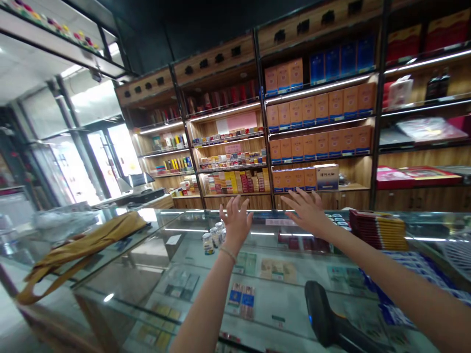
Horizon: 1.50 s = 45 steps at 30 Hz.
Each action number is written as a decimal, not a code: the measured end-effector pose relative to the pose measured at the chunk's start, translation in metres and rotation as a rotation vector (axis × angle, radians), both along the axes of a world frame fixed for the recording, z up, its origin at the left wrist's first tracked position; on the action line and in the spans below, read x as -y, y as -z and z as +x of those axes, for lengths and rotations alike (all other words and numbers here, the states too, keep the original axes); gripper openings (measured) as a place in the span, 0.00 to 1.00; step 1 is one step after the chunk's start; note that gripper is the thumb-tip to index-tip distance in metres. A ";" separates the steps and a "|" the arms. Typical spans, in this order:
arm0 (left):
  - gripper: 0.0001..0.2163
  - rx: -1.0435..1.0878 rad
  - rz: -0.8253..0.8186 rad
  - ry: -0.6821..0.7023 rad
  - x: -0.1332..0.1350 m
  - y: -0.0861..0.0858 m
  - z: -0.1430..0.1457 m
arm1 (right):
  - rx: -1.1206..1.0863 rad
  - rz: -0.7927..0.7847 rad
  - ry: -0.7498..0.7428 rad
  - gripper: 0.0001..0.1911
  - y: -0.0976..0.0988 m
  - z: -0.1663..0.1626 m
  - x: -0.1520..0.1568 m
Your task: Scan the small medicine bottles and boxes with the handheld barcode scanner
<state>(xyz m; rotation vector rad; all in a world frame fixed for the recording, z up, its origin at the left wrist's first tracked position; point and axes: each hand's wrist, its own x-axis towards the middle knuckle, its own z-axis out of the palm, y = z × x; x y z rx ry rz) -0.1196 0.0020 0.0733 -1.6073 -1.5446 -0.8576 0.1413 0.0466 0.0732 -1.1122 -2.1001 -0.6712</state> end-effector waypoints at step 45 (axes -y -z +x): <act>0.17 -0.005 -0.248 -0.090 -0.015 0.065 -0.062 | 0.194 -0.353 -0.262 0.22 0.047 -0.177 -0.036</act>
